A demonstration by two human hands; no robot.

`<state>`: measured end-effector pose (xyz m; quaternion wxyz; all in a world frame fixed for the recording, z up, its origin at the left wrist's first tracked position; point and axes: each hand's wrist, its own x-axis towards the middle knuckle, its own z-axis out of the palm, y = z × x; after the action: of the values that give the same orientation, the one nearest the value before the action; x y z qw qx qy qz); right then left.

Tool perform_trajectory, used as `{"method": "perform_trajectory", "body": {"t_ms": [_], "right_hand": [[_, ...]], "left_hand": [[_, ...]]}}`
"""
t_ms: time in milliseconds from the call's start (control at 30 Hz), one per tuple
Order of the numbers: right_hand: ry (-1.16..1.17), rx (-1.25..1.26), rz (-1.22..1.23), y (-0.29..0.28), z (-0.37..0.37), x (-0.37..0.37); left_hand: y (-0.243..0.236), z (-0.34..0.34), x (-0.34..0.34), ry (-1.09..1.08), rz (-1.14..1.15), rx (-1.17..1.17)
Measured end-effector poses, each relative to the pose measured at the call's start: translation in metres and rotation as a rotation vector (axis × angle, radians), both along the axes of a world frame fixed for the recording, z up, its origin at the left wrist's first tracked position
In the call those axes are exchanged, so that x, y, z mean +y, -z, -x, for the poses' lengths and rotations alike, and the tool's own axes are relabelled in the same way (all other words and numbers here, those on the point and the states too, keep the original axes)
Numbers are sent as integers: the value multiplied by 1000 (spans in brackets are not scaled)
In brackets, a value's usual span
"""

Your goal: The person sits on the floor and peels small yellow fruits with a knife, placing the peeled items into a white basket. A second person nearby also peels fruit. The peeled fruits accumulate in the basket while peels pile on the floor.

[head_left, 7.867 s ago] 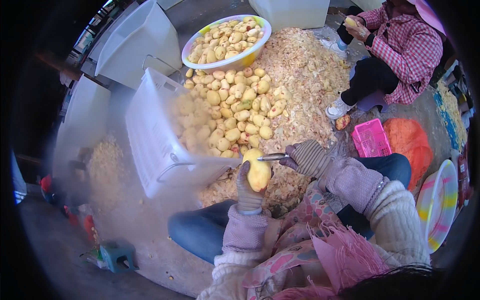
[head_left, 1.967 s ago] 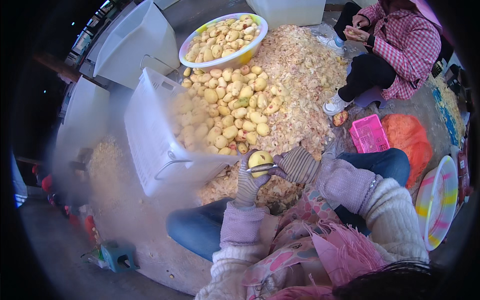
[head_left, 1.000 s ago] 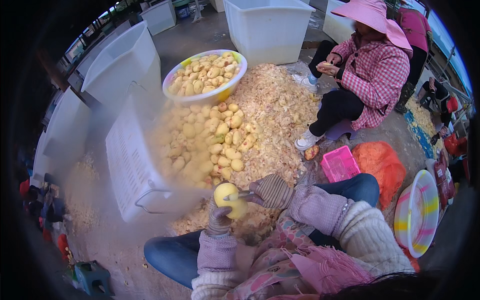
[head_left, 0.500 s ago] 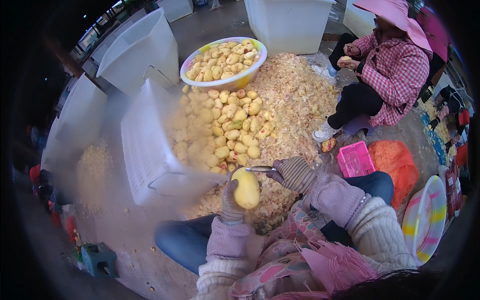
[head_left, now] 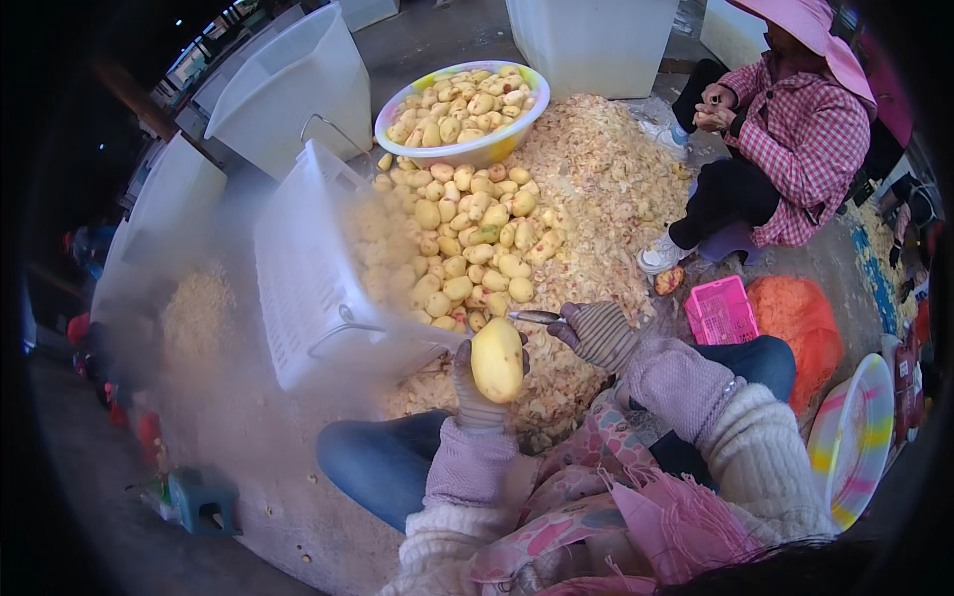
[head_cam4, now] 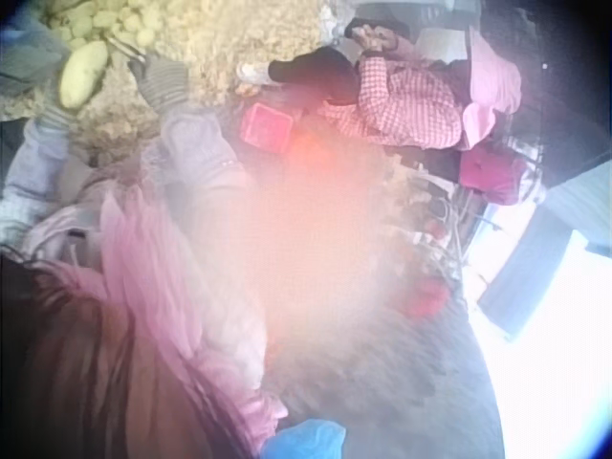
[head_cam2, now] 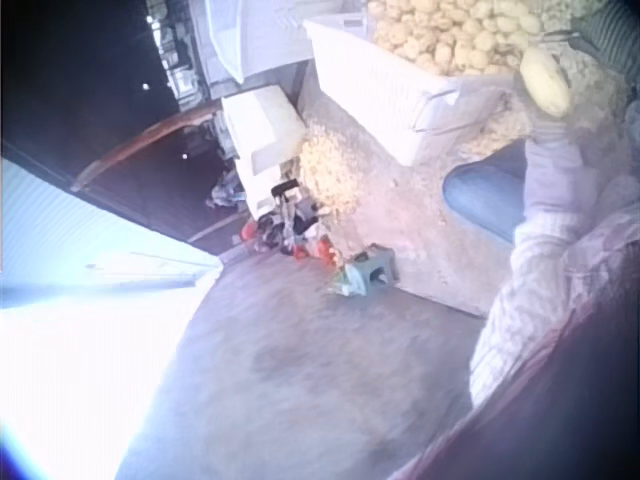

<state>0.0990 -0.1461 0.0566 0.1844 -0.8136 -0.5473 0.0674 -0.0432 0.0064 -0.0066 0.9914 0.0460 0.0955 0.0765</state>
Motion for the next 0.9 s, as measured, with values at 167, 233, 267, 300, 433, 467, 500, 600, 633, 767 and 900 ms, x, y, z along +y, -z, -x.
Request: {"method": "perform_trajectory", "body": {"t_ms": [167, 233, 267, 300, 433, 467, 500, 600, 633, 767, 900], "right_hand": [[95, 0, 141, 10, -1, -4], [215, -66, 40, 20, -4, -6], [22, -33, 39, 25, -2, -7], [-181, 4, 15, 30, 3, -9], [-65, 75, 13, 30, 7, -10], [22, 85, 59, 25, 8, -9], [157, 16, 33, 21, 5, -7], [-352, 1, -31, 13, 5, -6], [-244, 87, -26, 12, 4, -6], [233, 26, -59, 13, 4, -5], [-320, 90, -187, 15, 7, -3]], "left_hand": [[11, 5, -1, -60, -26, 136], [15, 7, -1, -168, -70, 199], [18, 7, 1, -147, -29, 159], [20, 8, 1, -123, 5, 122], [20, 4, 6, -40, -38, 155], [18, 3, 7, -81, -31, 265], [17, 3, 6, -144, 14, 258], [12, 2, 5, -68, -4, 109], [11, 4, 3, -104, 0, 146], [4, 5, 4, -80, 60, 64], [6, 4, 5, 15, 3, 45]]}}
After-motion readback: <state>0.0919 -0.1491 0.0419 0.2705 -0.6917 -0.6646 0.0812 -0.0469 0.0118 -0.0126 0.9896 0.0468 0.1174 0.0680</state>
